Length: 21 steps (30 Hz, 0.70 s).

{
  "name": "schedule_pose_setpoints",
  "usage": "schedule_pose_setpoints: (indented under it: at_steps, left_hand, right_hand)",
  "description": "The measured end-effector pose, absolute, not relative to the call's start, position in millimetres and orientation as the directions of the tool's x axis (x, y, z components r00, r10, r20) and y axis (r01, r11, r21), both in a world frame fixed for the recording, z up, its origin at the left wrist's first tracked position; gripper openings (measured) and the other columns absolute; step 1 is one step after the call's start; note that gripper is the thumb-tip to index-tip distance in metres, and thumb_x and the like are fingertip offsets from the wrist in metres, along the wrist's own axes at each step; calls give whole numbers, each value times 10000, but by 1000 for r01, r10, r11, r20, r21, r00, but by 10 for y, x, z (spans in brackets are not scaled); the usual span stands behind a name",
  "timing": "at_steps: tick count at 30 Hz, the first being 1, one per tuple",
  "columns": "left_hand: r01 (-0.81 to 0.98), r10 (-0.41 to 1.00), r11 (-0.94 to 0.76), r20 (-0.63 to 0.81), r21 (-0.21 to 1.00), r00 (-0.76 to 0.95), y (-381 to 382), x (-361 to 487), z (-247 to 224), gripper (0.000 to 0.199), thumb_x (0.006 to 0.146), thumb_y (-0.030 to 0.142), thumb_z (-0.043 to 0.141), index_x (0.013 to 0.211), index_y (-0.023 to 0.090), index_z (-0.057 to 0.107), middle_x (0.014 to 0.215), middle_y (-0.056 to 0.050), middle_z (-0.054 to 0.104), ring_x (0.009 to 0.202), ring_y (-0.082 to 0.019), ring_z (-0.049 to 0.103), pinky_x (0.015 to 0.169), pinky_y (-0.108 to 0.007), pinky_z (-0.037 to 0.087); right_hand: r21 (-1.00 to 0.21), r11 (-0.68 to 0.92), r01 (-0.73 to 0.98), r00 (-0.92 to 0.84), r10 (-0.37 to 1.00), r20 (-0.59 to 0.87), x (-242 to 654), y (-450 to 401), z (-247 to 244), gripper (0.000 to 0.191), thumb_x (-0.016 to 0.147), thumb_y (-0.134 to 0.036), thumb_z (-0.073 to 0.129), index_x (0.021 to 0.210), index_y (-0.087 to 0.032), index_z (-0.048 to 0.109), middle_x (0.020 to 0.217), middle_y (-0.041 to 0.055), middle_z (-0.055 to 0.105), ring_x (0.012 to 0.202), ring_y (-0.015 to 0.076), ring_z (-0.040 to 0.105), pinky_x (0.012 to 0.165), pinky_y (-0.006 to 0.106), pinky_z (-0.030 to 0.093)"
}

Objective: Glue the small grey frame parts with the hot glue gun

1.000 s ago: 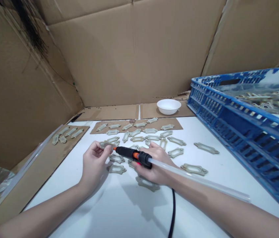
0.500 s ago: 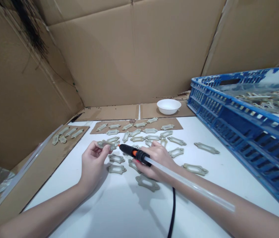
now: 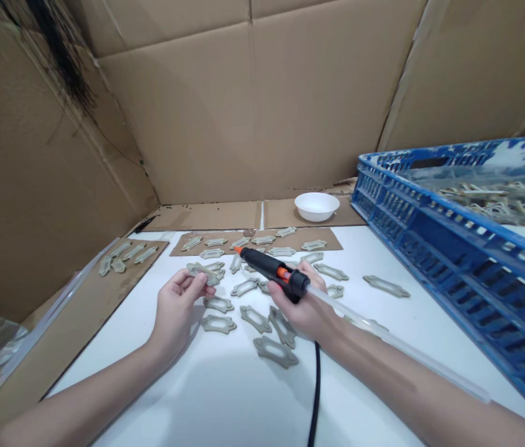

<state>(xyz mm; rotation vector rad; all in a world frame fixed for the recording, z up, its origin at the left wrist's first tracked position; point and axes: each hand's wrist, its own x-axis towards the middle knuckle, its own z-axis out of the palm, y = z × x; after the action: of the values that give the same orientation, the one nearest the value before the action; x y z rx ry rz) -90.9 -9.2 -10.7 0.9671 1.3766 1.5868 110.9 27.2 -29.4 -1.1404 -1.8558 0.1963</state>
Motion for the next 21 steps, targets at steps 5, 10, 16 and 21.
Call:
schedule_pose_setpoints:
  at_steps: [5,10,16,21]
  left_hand:
    - [-116,926,-75,26,990,-377,-65,-938,-136,183,686,284,616,720,149,498,644,19,550,575,-104,555,576,-219,436]
    - [-123,929,-74,23,990,-371,-28,-993,-178,180,696,303,605,709,149,513,619,21,543,584,-106,552,588,-218,423]
    - [-155,916,-61,-7,986,-402,27,-1056,-226,181,695,313,603,708,144,539,586,18,567,580,-117,564,602,-230,420]
    - [-161,910,-48,-24,986,-415,50,-1090,-255,185,700,311,604,699,139,535,578,20,566,554,-108,557,588,-226,413]
  right_hand:
    - [-592,539,598,-118,791,601,1120,302,-306,259,762,-415,464,619,-222,366,595,4,506,530,147,491,513,278,419]
    - [-582,564,586,-156,783,603,1117,308,-281,251,774,-380,451,602,-226,351,578,5,508,557,162,505,534,289,421]
    - [-597,566,568,-162,789,593,1114,333,-274,263,766,-377,452,585,-230,330,538,-6,482,541,159,490,518,286,427]
    - [-561,612,557,-199,755,625,1100,337,-221,250,772,-359,445,582,-230,346,523,-6,469,552,169,496,521,295,418]
